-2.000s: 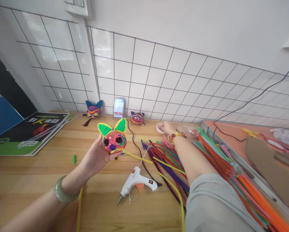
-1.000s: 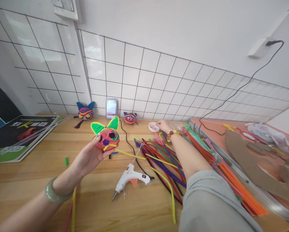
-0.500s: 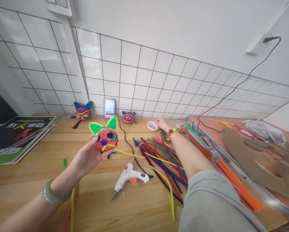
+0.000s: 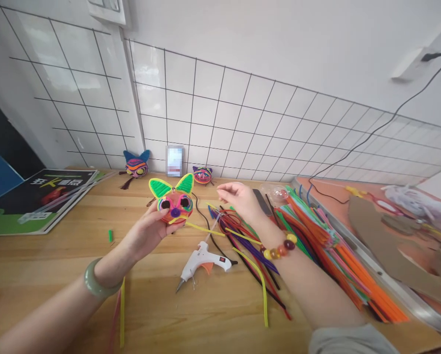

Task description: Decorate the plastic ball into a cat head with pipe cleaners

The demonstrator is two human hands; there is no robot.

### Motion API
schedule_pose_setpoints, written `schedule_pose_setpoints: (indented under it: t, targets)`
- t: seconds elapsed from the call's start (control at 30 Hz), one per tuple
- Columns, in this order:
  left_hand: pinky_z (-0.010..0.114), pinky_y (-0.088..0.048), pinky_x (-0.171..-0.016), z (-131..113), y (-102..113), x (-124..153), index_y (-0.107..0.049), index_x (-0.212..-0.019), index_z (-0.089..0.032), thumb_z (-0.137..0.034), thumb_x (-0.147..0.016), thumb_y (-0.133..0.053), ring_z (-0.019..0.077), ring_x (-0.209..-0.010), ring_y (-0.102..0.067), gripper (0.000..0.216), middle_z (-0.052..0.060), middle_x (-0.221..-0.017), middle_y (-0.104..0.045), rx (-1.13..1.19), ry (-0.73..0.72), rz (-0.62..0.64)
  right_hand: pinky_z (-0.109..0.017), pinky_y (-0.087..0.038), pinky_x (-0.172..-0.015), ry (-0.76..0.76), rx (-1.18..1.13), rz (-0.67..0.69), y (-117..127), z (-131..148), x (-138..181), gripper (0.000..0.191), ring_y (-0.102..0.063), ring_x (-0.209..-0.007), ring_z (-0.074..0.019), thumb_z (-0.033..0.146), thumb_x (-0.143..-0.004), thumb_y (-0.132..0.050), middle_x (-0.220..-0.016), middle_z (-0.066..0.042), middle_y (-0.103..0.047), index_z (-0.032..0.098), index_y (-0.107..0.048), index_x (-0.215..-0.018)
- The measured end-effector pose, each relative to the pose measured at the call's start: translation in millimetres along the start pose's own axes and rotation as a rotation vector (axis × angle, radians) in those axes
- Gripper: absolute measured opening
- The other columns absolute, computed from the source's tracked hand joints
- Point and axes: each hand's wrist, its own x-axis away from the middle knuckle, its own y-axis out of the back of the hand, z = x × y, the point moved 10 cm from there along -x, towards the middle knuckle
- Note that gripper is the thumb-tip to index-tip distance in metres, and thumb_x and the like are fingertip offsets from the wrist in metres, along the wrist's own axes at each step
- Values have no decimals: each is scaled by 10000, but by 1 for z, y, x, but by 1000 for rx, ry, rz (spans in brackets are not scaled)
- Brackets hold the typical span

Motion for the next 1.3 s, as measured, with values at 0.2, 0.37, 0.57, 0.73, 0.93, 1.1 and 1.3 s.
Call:
schedule_pose_setpoints:
  t: [0.2, 0.37, 0.57, 0.73, 0.93, 1.1, 1.3]
  targets:
    - [401, -555, -924, -3, -9, 7, -610, -1180, -256, -249, -783, -783, 273, -1114, -655, 432, 69, -1212, -684, -189, -65, 6, -347, -593, -791, 449, 143, -24, -53, 96, 73, 119, -705, -890, -192, 259, -900, -653, -966, -35, -752, 276, -755, -959]
    - [314, -528, -878, -9, -17, 14, -606, -1169, -224, -277, -741, -816, 232, -1049, -656, 479, 61, -1143, -706, -350, -110, -36, -342, -612, -737, 578, 253, -96, -72, 117, 92, 154, -717, -784, -184, 178, -899, -650, -900, -17, -766, 294, -736, -951]
    - [296, -513, -906, -14, -35, 19, -554, -1239, -201, -276, -758, -796, 208, -1067, -638, 544, 81, -1228, -683, -401, -198, 62, -317, -590, -767, 688, 321, -153, -72, 117, 98, 125, -700, -854, -174, 159, -919, -642, -905, -47, -724, 234, -737, -951]
    - [306, -501, -935, -11, -38, 21, -535, -1269, -205, -257, -775, -778, 204, -1071, -625, 553, 69, -1204, -670, -404, -178, 94, -278, -559, -693, 647, 265, -148, -71, 111, 99, 134, -673, -821, -154, 133, -906, -659, -910, -40, -684, 229, -740, -953]
    - [314, -484, -955, -11, -37, 23, -563, -1311, -250, -289, -825, -746, 227, -1118, -602, 520, 47, -1176, -677, -438, -170, 109, -269, -536, -672, 577, 231, -126, -70, 104, 93, 143, -654, -793, -141, 115, -884, -680, -915, -28, -681, 227, -749, -941]
    - [338, -483, -982, -8, -34, 23, -588, -1306, -290, -284, -838, -732, 232, -1120, -602, 490, 35, -1194, -671, -413, -152, 114, -265, -522, -639, 580, 207, -114, -69, 106, 93, 130, -620, -730, -126, 147, -903, -665, -884, -26, -682, 223, -756, -955]
    - [367, -486, -1004, -7, -32, 22, -570, -1328, -281, -307, -845, -728, 250, -1190, -577, 508, 47, -1274, -648, -391, -137, 110, -256, -514, -620, 572, 202, -110, -69, 105, 93, 146, -602, -691, -113, 144, -901, -668, -896, -24, -679, 232, -764, -965]
